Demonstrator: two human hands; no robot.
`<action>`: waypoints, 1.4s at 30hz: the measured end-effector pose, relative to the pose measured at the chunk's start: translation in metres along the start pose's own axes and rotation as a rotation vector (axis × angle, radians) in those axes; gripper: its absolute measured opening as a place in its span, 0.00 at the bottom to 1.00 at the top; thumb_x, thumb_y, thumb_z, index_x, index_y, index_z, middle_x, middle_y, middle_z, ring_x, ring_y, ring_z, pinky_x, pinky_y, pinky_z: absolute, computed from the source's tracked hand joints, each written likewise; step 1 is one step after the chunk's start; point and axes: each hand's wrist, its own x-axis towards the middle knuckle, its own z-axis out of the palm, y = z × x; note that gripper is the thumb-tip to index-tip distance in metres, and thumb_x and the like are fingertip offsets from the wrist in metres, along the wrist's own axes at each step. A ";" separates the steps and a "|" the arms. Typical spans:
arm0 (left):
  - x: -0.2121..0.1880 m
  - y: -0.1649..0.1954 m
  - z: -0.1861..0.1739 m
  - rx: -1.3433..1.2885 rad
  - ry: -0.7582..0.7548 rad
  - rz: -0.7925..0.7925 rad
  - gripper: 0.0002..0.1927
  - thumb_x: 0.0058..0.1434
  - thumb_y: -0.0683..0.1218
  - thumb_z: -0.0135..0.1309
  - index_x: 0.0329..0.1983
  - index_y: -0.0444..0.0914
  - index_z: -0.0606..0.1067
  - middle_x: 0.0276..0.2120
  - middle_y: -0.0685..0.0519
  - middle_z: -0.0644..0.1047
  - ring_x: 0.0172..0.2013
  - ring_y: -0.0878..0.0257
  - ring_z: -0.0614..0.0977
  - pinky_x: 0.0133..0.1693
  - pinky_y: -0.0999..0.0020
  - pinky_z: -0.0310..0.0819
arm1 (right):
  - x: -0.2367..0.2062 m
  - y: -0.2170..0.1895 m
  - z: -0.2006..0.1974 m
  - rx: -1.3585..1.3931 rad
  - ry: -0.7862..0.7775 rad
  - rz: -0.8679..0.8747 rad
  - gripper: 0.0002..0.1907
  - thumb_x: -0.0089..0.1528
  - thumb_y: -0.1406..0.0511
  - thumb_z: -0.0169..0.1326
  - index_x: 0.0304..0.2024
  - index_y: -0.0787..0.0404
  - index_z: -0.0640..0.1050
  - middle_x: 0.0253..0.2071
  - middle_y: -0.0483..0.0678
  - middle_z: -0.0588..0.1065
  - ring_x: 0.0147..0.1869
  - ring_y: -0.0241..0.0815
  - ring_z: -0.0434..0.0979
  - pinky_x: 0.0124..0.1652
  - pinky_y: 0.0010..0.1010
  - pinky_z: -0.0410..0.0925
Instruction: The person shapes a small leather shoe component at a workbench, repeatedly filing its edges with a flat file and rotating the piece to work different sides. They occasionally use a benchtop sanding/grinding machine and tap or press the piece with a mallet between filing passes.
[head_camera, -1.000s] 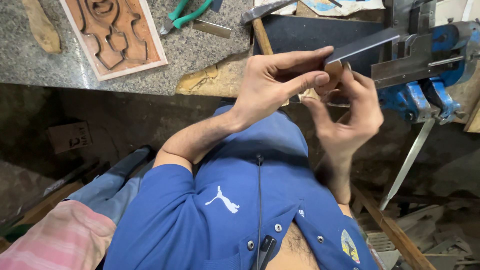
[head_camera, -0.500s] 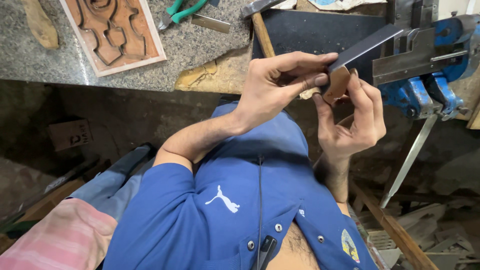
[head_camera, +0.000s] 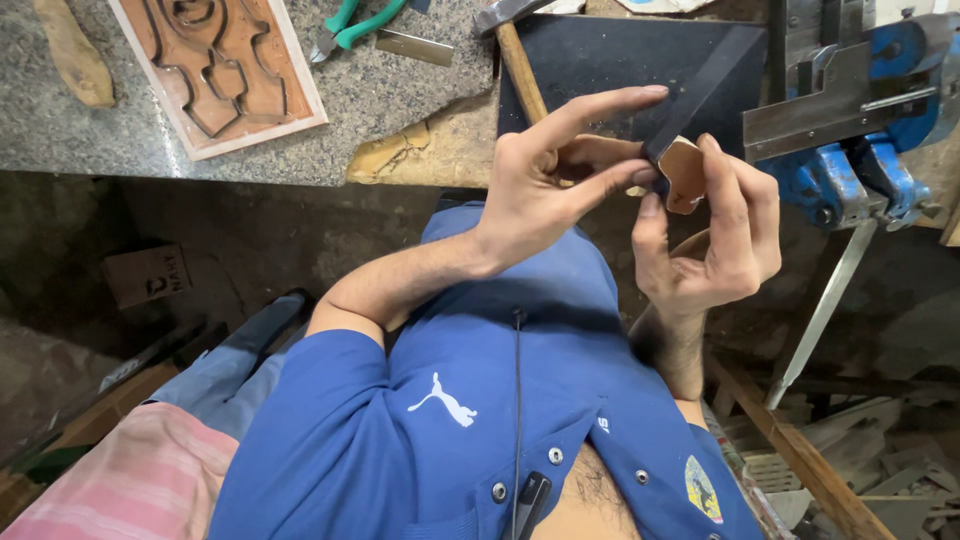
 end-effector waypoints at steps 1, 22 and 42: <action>-0.001 0.000 0.001 0.017 -0.001 -0.014 0.27 0.72 0.35 0.62 0.70 0.41 0.67 0.50 0.49 0.84 0.52 0.67 0.86 0.54 0.75 0.84 | 0.000 0.000 0.000 0.003 0.001 -0.001 0.26 0.62 0.73 0.64 0.64 0.68 0.77 0.53 0.54 0.75 0.49 0.45 0.79 0.46 0.30 0.74; 0.010 -0.063 -0.029 -0.273 -0.009 -0.205 0.11 0.74 0.39 0.57 0.57 0.32 0.76 0.48 0.52 0.81 0.51 0.67 0.82 0.57 0.68 0.79 | -0.004 0.053 0.059 0.999 0.170 0.585 0.14 0.68 0.71 0.64 0.54 0.73 0.78 0.48 0.50 0.79 0.50 0.37 0.77 0.47 0.22 0.69; 0.016 -0.108 -0.100 0.055 0.343 -0.206 0.15 0.65 0.39 0.63 0.54 0.30 0.79 0.43 0.53 0.84 0.44 0.69 0.83 0.47 0.75 0.80 | -0.046 0.115 0.179 -0.246 -0.509 0.179 0.27 0.64 0.65 0.60 0.64 0.65 0.71 0.51 0.60 0.71 0.51 0.61 0.75 0.47 0.48 0.70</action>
